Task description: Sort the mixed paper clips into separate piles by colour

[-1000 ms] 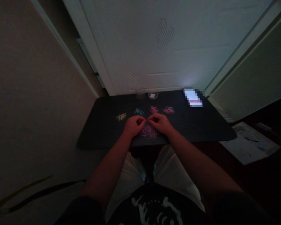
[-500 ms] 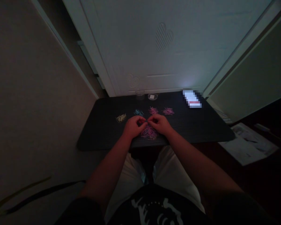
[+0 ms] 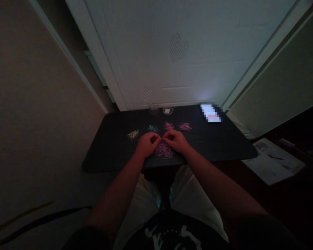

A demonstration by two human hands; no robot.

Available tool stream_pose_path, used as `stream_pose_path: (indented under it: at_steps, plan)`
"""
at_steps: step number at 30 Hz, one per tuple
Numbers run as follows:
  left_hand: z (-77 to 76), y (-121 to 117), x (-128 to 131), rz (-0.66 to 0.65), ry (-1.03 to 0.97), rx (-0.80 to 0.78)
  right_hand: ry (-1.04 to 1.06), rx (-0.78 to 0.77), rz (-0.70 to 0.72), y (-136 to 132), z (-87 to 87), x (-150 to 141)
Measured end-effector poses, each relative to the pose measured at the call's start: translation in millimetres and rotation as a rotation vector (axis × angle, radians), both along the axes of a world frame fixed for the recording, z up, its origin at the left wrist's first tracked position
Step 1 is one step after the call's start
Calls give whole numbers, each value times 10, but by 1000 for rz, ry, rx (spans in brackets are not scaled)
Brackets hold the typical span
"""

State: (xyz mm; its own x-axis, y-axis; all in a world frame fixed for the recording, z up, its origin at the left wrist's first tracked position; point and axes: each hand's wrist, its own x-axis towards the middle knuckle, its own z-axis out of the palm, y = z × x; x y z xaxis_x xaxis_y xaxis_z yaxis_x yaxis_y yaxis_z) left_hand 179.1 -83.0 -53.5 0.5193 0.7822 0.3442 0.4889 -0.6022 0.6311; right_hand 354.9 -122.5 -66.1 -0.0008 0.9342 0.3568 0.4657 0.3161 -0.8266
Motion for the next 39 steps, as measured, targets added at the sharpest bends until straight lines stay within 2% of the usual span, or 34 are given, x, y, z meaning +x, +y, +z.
stream_pose_path:
  at_steps: [17, 24, 30, 39]
  plan:
    - [-10, 11, -27, 51, -54, -17, 49, -1, -43, 1, -22, -3]
    - [16, -4, -17, -53, -7, 7, -45, 21, 47, -1, -16, -17]
    - [-5, 2, -20, -13, 31, 9, -36, 17, 18, -20, 21, -28]
    - [-1, -2, -28, 75, -37, 17, 75, -12, -35, -3, -15, 14]
